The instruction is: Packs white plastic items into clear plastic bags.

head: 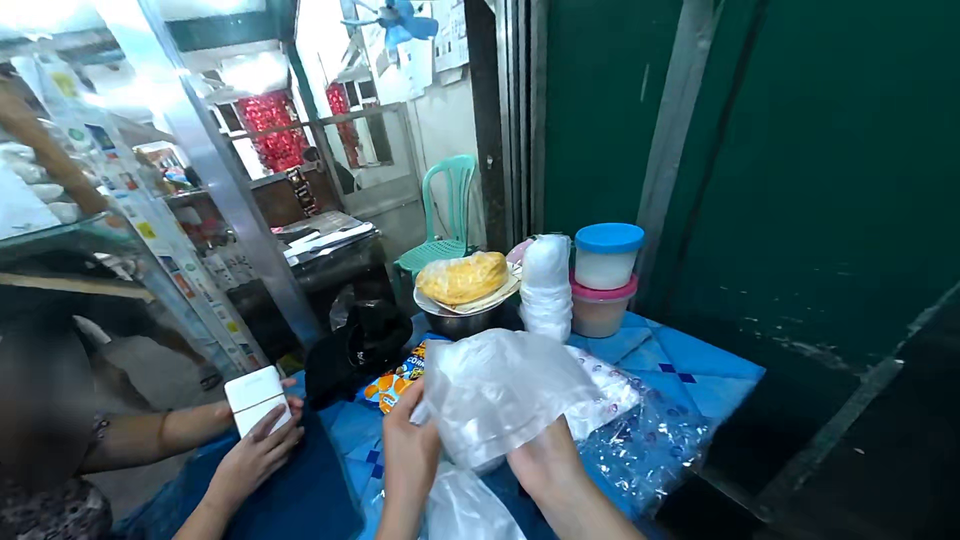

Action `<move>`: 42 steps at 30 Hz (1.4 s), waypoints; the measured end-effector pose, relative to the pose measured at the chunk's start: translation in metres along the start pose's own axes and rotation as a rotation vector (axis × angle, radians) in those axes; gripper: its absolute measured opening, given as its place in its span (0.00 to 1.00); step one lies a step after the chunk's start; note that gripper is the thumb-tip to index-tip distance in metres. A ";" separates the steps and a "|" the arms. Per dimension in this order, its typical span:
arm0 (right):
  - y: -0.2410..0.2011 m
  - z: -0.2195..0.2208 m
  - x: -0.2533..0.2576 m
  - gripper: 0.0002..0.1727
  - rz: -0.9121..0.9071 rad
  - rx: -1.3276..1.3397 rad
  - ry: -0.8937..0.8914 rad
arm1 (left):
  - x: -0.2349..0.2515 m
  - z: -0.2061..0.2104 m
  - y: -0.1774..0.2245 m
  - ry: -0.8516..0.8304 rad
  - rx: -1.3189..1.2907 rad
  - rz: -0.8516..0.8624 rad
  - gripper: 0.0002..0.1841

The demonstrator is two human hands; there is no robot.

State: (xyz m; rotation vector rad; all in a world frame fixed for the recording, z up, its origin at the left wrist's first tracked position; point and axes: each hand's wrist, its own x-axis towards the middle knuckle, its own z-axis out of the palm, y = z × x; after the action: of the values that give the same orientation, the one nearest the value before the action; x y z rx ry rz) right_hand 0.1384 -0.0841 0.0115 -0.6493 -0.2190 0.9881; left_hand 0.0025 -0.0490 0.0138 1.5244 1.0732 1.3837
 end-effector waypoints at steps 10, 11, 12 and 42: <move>-0.007 -0.026 0.024 0.35 -0.609 -0.891 -0.462 | 0.013 -0.009 -0.021 -0.181 0.222 -0.007 0.35; -0.001 -0.028 0.023 0.37 -0.559 -0.894 -0.489 | 0.014 -0.006 -0.025 -0.199 0.210 -0.056 0.38; 0.007 -0.031 0.024 0.38 -0.513 -0.915 -0.486 | 0.015 -0.004 -0.026 -0.226 0.198 -0.048 0.38; 0.009 -0.050 0.058 0.49 -0.403 -0.997 -0.723 | 0.039 -0.034 -0.026 -0.314 0.125 0.106 0.25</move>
State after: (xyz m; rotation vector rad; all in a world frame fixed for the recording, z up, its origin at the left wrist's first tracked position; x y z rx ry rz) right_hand 0.1866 -0.0533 -0.0401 -1.0583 -1.4864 0.6364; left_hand -0.0319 -0.0035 0.0046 1.8410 0.9074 1.1134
